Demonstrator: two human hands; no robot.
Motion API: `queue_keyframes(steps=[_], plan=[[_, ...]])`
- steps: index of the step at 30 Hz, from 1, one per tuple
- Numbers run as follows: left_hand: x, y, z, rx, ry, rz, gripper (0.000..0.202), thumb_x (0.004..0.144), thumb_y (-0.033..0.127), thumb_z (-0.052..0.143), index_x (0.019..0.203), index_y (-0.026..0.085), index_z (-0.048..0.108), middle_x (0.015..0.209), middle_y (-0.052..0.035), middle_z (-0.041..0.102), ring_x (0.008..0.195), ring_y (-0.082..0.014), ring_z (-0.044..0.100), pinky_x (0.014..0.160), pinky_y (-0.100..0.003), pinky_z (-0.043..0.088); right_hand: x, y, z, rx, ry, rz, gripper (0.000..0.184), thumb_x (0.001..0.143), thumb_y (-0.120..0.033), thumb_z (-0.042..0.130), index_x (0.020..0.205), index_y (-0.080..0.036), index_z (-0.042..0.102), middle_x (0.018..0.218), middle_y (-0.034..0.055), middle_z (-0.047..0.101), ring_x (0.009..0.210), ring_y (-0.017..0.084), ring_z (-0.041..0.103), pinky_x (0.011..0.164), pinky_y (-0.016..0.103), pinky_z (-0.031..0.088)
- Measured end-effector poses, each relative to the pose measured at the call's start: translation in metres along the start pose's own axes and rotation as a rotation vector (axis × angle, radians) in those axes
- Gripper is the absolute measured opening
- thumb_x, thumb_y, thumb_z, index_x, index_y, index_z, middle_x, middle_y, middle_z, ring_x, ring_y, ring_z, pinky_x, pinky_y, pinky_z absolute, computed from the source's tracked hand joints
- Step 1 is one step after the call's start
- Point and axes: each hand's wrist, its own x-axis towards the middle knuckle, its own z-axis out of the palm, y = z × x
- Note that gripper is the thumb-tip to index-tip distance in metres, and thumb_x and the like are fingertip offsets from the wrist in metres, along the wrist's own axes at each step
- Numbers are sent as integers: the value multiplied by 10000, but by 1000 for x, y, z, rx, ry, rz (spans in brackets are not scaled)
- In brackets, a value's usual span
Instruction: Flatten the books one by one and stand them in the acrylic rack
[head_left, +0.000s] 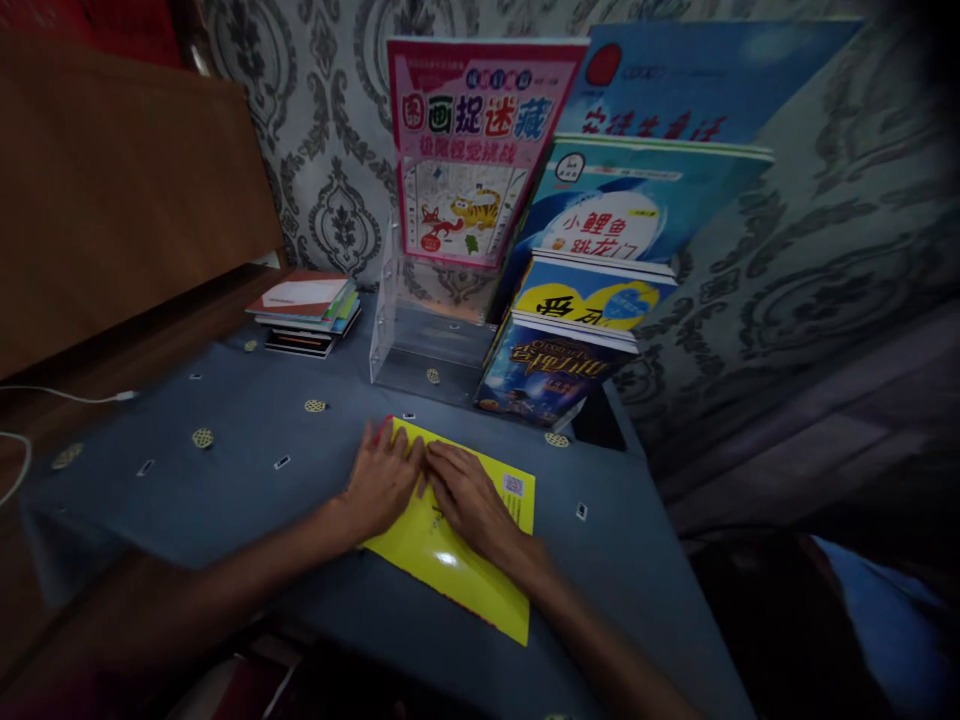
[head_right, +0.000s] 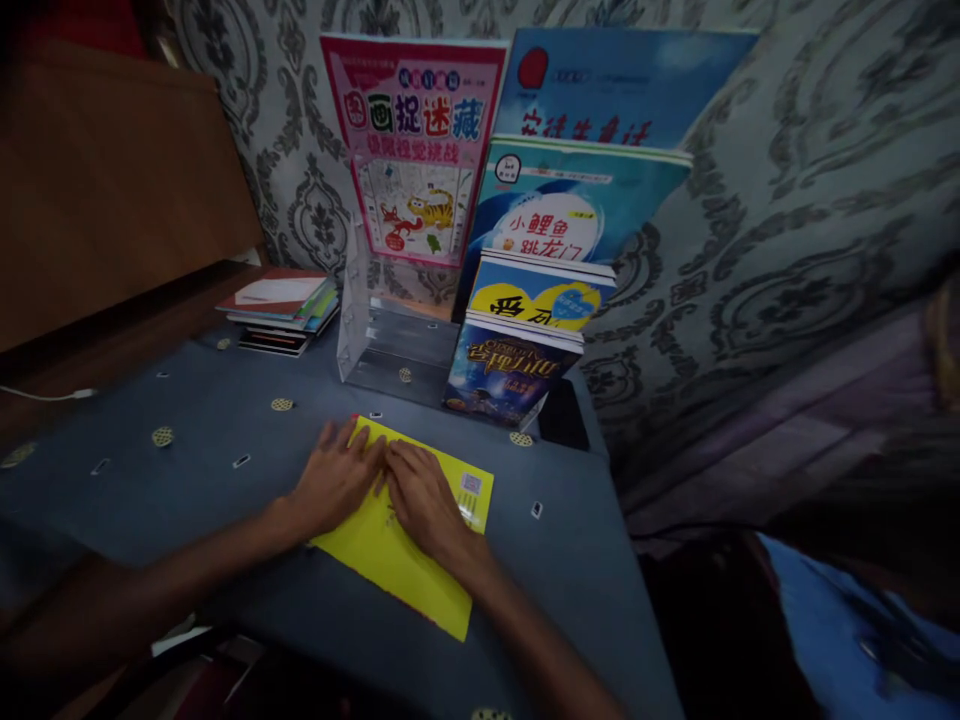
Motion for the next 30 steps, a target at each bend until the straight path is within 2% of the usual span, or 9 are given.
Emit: queue_keyframes(steps=[2,4,10,15,18,22,30], plan=[[-1,5,6,-14,10,88,477,970,158,409,1434,104,509,1448,-222,562,1416,-337,459,1158,-561,359,-1,0,3,-37,-28,8,407,1014,-213,426,1368,-152,617,1380,171,648,1333,291,578,1150,519,469],[-1,5,12,-37,-3,128,475,981,151,385,1436,78,500,1480,-220,541,1422,-308,466,1152,-506,385,-2,1,7,-69,-56,20,416,1022,-221,418,1388,-140,598,1412,174,627,1363,293,556,1175,531,437],[2,-11,14,-92,42,77,448,1054,364,380,1376,112,563,1458,-194,577,1389,-288,516,1115,-445,428,-6,4,11,-117,-104,83,454,1016,-221,421,1444,-147,551,1483,171,571,1449,281,464,1209,548,382],[0,-26,11,-99,22,9,562,1033,508,414,1417,112,523,1492,-203,541,1394,-321,503,1053,-457,454,-26,15,0,-143,-95,161,511,1027,-313,451,1514,-160,471,1555,153,492,1480,284,416,1218,538,377],[0,-30,9,-108,-2,9,564,1036,515,404,1425,119,506,1511,-196,524,1404,-324,487,1052,-465,438,-43,26,-9,-153,-64,224,526,1042,-379,429,1529,-183,457,1571,145,471,1479,292,418,1217,548,375],[-1,-30,11,-112,-5,12,554,1039,513,400,1422,127,505,1513,-195,521,1400,-329,486,1062,-473,420,-62,37,-19,-169,-40,302,561,1053,-437,380,1519,-138,469,1557,173,482,1475,314,420,1218,579,355],[-1,-31,13,-135,-5,31,550,1044,496,370,1433,127,494,1506,-207,518,1425,-354,444,1122,-531,372,-67,40,-24,-137,-45,315,552,1055,-441,368,1529,-174,460,1579,135,463,1484,300,407,1231,571,340]])
